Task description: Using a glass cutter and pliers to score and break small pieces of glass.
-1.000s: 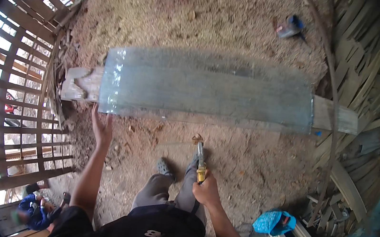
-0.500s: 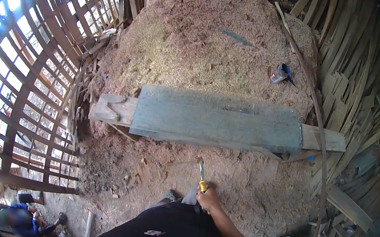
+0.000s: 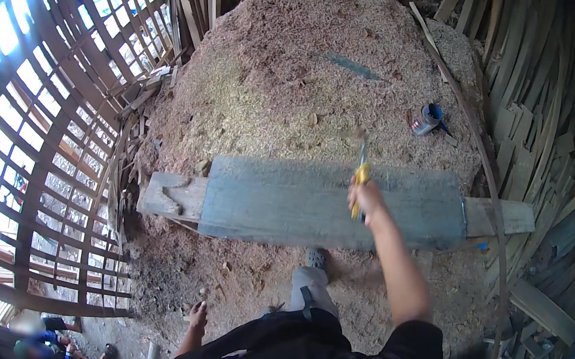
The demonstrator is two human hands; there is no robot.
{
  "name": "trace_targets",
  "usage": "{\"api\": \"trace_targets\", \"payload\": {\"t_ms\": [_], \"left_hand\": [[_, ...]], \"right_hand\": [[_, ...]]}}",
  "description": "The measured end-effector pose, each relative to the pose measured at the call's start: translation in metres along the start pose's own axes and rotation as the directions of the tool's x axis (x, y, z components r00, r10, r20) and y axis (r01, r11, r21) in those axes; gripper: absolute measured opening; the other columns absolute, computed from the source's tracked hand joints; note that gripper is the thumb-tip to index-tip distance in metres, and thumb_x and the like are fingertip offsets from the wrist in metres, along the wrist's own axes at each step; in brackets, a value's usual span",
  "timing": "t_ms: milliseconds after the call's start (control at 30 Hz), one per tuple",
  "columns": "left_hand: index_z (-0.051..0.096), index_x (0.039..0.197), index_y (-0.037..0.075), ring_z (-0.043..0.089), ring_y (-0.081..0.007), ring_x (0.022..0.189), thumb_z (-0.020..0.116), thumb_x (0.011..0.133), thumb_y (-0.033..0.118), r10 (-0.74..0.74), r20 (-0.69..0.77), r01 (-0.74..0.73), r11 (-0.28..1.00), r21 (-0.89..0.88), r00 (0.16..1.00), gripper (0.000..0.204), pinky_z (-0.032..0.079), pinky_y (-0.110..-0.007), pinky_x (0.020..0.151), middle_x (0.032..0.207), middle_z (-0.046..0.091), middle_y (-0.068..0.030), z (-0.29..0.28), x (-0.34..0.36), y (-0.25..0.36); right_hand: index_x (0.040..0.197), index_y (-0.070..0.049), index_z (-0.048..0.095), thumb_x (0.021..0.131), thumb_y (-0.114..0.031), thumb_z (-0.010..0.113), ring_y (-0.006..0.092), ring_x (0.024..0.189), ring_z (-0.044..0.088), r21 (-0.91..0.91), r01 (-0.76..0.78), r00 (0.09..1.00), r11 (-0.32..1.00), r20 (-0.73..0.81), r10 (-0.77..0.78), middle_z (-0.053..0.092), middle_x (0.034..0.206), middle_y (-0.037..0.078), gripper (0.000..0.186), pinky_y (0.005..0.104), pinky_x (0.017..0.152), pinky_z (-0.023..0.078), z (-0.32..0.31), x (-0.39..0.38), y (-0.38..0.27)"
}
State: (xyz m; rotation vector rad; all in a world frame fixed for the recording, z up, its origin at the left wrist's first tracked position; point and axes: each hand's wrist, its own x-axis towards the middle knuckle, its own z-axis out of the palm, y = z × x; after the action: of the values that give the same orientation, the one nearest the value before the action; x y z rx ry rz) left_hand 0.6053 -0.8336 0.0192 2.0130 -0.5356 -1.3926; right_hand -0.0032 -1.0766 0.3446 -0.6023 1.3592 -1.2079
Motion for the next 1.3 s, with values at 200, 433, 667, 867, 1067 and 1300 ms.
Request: {"api": "trace_targets", "payload": {"t_ms": [200, 433, 667, 867, 1067, 1300], "left_hand": [[0.066, 0.128, 0.007, 0.052, -0.0147, 0.070, 0.069, 0.101, 0.040, -0.208, -0.171, 0.197, 0.977, -0.077, 0.963, 0.043, 0.044, -0.035, 0.059, 0.081, 0.059, -0.0023, 0.019, -0.059, 0.018], [0.063, 0.132, 0.010, 0.046, -0.0137, 0.063, 0.069, 0.100, 0.046, -0.243, -0.141, 0.265, 0.948, 0.173, 0.960, 0.049, 0.041, -0.034, 0.054, 0.076, 0.054, -0.0014, 0.122, -0.159, 0.023], [0.058, 0.141, 0.010, 0.045, -0.0130, 0.063, 0.070, 0.099, 0.050, -0.164, -0.105, 0.186, 0.948, 0.260, 0.981, 0.060, 0.041, -0.033, 0.054, 0.079, 0.054, -0.0023, 0.175, -0.175, 0.037], [0.053, 0.148, 0.010, 0.044, -0.0124, 0.062, 0.071, 0.098, 0.053, -0.086, -0.072, 0.102, 0.959, 0.265, 0.994, 0.069, 0.041, -0.032, 0.055, 0.081, 0.054, -0.0030, 0.174, -0.180, 0.041], [0.052, 0.151, 0.008, 0.048, -0.0108, 0.064, 0.073, 0.098, 0.049, -0.059, -0.025, 0.063, 0.976, 0.206, 0.998, 0.071, 0.042, -0.030, 0.056, 0.085, 0.058, -0.0033, 0.178, -0.187, 0.036], [0.055, 0.148, 0.006, 0.055, -0.0143, 0.074, 0.074, 0.098, 0.048, -0.106, -0.033, 0.111, 0.919, 0.378, 0.994, 0.067, 0.046, -0.032, 0.064, 0.083, 0.058, -0.0036, 0.200, -0.172, 0.048]], "right_hand": [[0.107, -0.009, 0.056, 0.082, 0.000, 0.052, 0.0140, 0.049, 0.050, -0.106, 0.175, 0.980, 0.979, -0.079, -0.184, 0.052, 0.066, 0.001, 0.027, 0.0332, 0.047, 0.044, -0.046, 0.221, -0.110], [0.068, -0.009, 0.053, 0.087, -0.013, 0.051, 0.0185, 0.047, 0.049, -0.194, 0.056, 0.986, 0.979, -0.143, -0.084, 0.050, 0.059, 0.006, 0.019, 0.0367, 0.045, 0.042, -0.074, 0.448, -0.154], [0.069, -0.006, 0.054, 0.084, -0.016, 0.055, 0.0194, 0.046, 0.047, -0.127, -0.055, 0.979, 0.990, -0.203, 0.028, 0.052, 0.059, 0.006, 0.017, 0.0371, 0.046, 0.035, -0.074, 0.573, -0.145], [0.062, -0.009, 0.049, 0.087, -0.013, 0.049, 0.0205, 0.045, 0.046, -0.103, -0.074, 0.985, 0.992, -0.165, 0.056, 0.045, 0.055, 0.006, 0.025, 0.0382, 0.043, 0.039, -0.079, 0.621, -0.132], [0.062, -0.009, 0.050, 0.085, -0.009, 0.051, 0.0224, 0.048, 0.049, 0.021, -0.054, 0.997, 0.998, -0.051, 0.055, 0.048, 0.059, 0.008, 0.023, 0.0388, 0.046, 0.042, -0.088, 0.631, -0.114], [0.068, -0.007, 0.050, 0.076, -0.002, 0.051, 0.0292, 0.070, 0.061, 0.101, -0.136, 0.988, 0.986, -0.058, 0.142, 0.050, 0.073, 0.011, 0.009, 0.0478, 0.065, 0.058, -0.085, 0.608, -0.123]]}}
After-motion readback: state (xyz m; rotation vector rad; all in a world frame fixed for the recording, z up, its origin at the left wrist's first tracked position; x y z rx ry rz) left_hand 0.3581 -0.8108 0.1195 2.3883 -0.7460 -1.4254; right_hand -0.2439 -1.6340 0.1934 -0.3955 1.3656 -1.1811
